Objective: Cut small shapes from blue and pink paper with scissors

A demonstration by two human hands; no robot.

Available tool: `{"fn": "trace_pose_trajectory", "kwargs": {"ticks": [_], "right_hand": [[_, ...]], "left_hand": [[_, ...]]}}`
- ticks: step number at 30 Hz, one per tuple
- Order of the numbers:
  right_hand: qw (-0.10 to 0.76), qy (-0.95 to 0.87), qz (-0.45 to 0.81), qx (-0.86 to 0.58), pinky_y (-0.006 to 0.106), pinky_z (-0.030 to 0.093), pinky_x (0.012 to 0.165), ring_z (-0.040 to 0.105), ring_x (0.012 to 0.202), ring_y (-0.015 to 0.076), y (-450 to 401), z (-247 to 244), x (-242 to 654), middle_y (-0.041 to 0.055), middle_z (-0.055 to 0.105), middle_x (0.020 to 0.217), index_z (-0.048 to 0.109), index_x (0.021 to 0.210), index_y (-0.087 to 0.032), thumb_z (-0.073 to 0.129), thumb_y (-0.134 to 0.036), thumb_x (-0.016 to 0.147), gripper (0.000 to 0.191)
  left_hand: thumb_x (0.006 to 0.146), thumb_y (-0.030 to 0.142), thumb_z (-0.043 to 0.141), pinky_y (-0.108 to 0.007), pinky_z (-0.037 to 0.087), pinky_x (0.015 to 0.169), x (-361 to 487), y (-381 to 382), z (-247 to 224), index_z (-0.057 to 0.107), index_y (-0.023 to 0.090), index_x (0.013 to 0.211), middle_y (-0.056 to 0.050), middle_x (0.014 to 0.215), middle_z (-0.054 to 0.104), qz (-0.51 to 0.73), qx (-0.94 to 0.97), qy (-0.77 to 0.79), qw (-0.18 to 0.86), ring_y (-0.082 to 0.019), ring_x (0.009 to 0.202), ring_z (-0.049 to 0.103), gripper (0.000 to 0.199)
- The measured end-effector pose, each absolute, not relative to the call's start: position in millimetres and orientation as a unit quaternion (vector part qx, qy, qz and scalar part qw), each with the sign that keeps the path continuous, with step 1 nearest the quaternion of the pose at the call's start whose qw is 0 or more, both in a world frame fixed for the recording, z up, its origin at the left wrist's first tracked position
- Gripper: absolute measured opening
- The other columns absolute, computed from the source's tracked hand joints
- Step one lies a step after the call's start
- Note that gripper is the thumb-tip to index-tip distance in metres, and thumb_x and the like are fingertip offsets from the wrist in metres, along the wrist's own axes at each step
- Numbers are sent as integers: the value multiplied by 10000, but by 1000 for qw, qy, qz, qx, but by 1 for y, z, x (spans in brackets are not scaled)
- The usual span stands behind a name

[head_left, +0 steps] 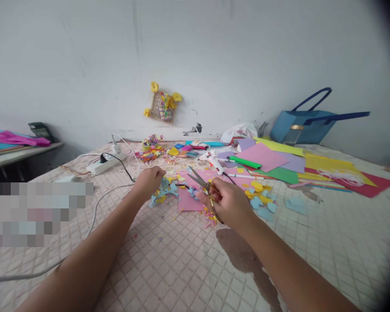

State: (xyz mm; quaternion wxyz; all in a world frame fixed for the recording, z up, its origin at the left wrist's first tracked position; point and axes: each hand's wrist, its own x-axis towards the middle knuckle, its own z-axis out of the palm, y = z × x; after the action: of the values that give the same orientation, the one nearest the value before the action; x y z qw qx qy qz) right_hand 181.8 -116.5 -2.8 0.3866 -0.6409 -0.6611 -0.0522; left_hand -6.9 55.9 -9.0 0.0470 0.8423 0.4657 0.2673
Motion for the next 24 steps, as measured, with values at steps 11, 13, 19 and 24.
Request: {"fn": "trace_pose_trajectory", "kwargs": {"ticks": [11,13,19,24], "right_hand": [[422,-658,-63,-621,211,256,467,363,456,101,-118,-2,182,-62,375,501,297,592,-223,555,-424,764,370],[428,-656,-64,-618,209,257,463,360,455,101,-117,-2,183,-63,373,503,301,595,-224,553,-425,768,366],[427,-654,-63,-622,211,264,466,361,452,102,-117,-4,184,-66,367,507,314,607,-224,551,-408,771,341],[423,-655,-69,-622,211,260,466,350,457,102,-116,-5,186,-70,351,506,311,607,-225,562,-367,756,325]], "left_hand": [[732,244,444,-237,394,521,-4,52,-10,634,178,713,-19,614,640,250,866,426,76,-156,570,569,202],[725,227,444,-246,418,546,-4,52,-10,649,180,735,-27,642,661,254,867,421,76,-169,608,591,210],[732,191,433,-267,458,680,-6,53,-7,684,208,801,-44,804,711,264,864,423,62,-197,772,634,260],[769,204,394,-282,430,651,-10,51,2,666,167,778,-84,778,697,283,838,466,28,-217,748,621,275]]}}
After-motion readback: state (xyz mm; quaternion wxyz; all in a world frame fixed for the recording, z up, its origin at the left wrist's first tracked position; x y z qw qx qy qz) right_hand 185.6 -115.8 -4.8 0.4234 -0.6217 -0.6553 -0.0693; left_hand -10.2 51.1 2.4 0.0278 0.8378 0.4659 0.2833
